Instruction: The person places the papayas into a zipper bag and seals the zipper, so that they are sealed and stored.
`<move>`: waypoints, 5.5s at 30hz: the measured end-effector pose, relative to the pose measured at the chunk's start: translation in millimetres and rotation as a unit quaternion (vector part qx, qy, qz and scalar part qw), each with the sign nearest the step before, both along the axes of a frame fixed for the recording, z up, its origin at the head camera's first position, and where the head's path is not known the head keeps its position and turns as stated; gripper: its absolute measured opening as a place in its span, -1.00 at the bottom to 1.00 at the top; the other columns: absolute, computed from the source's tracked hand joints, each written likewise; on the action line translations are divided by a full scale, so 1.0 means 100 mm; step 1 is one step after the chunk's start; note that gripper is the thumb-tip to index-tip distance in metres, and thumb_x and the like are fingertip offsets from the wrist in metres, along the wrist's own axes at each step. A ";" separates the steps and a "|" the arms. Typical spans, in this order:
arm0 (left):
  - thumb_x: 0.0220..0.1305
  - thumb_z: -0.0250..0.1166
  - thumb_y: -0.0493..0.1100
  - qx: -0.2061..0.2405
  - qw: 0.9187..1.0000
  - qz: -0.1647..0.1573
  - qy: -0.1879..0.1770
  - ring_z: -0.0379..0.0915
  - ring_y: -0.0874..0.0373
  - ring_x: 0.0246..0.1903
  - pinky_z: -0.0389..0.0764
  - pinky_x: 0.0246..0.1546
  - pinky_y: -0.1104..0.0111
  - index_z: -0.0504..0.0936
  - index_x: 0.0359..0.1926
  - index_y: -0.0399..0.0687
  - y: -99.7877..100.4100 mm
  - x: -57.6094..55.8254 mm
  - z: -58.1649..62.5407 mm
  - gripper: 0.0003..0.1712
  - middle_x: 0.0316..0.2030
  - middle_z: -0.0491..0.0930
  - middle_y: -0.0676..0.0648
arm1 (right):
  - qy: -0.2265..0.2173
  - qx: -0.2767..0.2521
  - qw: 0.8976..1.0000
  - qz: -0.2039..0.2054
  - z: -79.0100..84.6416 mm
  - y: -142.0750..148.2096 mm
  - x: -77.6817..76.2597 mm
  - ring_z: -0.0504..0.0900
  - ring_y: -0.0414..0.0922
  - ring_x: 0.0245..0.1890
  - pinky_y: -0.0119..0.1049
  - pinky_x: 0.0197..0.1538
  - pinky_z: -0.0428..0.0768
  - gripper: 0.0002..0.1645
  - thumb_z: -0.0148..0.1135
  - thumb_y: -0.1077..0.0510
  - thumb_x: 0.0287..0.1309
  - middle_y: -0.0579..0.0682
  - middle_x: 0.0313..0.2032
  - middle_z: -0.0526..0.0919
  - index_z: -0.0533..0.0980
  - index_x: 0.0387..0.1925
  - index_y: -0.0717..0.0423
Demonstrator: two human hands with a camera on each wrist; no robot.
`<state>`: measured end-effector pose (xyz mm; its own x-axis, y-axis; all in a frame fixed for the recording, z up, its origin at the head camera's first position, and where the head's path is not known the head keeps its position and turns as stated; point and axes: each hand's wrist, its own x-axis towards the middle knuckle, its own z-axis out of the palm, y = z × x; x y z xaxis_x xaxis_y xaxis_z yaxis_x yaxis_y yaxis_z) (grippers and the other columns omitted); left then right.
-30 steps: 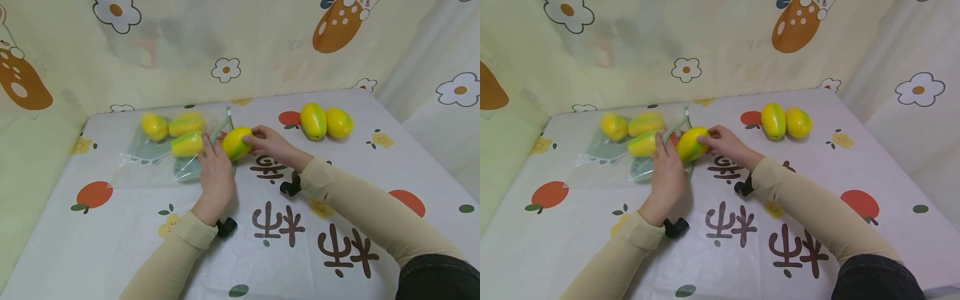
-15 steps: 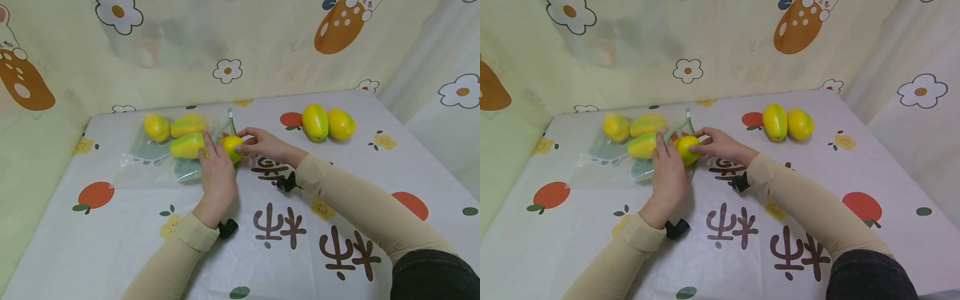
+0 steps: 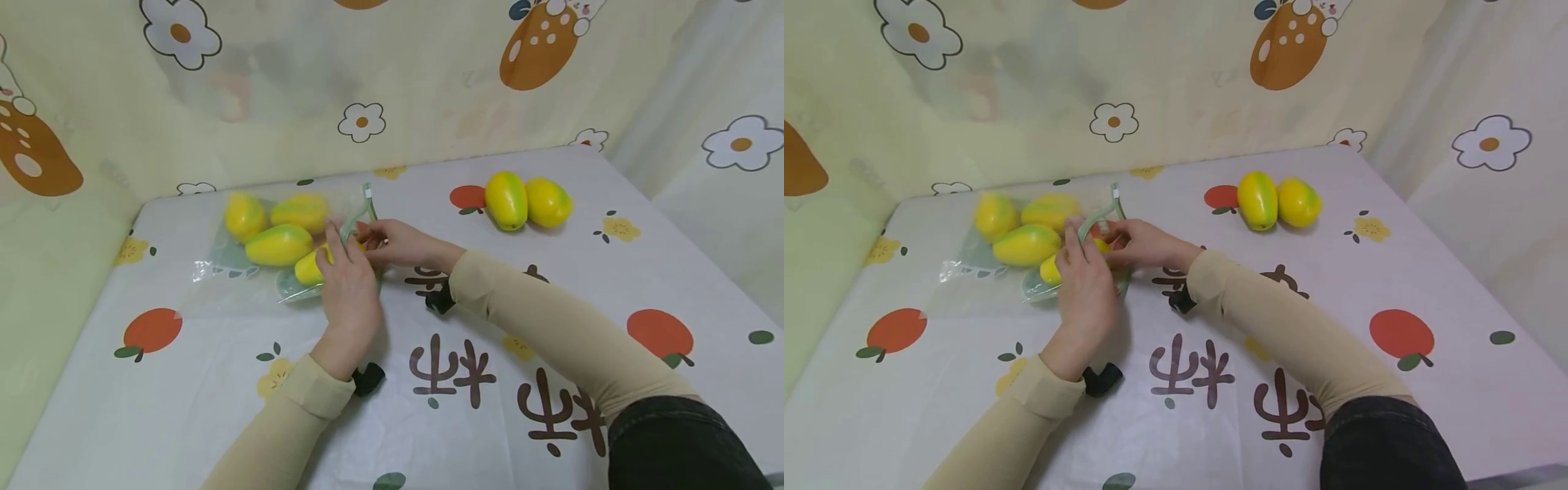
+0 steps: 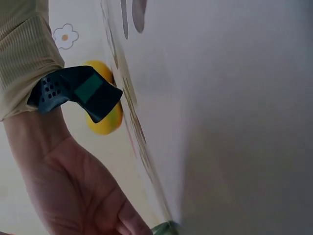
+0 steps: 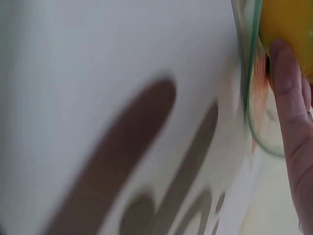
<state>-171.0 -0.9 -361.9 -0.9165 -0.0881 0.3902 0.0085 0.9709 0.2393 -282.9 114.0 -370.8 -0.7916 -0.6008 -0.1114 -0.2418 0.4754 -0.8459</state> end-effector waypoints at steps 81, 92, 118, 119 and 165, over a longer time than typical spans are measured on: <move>0.06 0.53 -0.35 0.086 0.995 -0.028 -0.046 0.30 -0.39 0.24 0.74 -0.13 0.02 0.19 0.42 -0.49 -0.14 -0.01 0.19 -0.02 0.59 -0.14 -0.41 | 0.013 0.066 0.920 -0.386 0.41 2.70 0.11 0.32 0.25 0.27 0.15 0.42 0.34 0.05 -0.12 -0.43 0.42 0.33 0.54 0.09 -0.20 0.65 -0.01; 0.08 0.49 -0.40 0.084 0.995 -0.041 -0.030 0.33 -0.40 0.21 0.74 -0.13 0.03 0.22 0.41 -0.52 -0.13 -0.04 0.18 -0.07 0.57 -0.11 -0.44 | 0.074 0.045 0.938 -0.335 0.66 2.41 0.23 0.30 0.22 0.40 0.18 0.47 0.33 -0.13 0.00 -0.34 0.44 0.22 0.51 0.19 0.02 0.62 -0.25; 0.27 0.27 -0.47 0.053 0.998 -0.032 -0.020 0.37 -0.38 0.21 0.75 -0.13 0.03 0.26 0.42 -0.49 -0.09 -0.04 0.16 -0.28 0.57 -0.06 -0.43 | 0.056 0.012 0.994 -0.088 0.16 0.99 0.22 0.52 0.05 0.12 -0.13 0.11 0.57 -0.27 0.18 -0.05 0.45 0.11 0.23 0.56 0.25 0.53 0.03; 0.29 0.26 -0.47 0.052 0.998 -0.033 -0.023 0.37 -0.38 0.22 0.75 -0.11 0.03 0.25 0.43 -0.49 -0.09 -0.04 0.16 -0.29 0.58 -0.07 -0.42 | 0.053 0.012 0.995 -0.084 0.15 0.97 0.22 0.51 0.04 0.12 -0.15 0.10 0.57 -0.27 0.18 -0.05 0.45 0.11 0.24 0.56 0.25 0.53 0.04; 0.34 0.22 -0.46 0.029 0.998 -0.041 -0.029 0.37 -0.39 0.18 0.76 -0.23 0.07 0.31 0.32 -0.49 -0.02 0.02 0.08 -0.44 0.56 -0.02 -0.43 | 0.006 0.063 0.988 -0.141 0.11 0.11 0.20 0.61 0.04 0.06 -0.16 0.12 0.66 -0.21 0.32 -0.23 0.28 0.16 0.18 0.58 0.39 0.30 0.22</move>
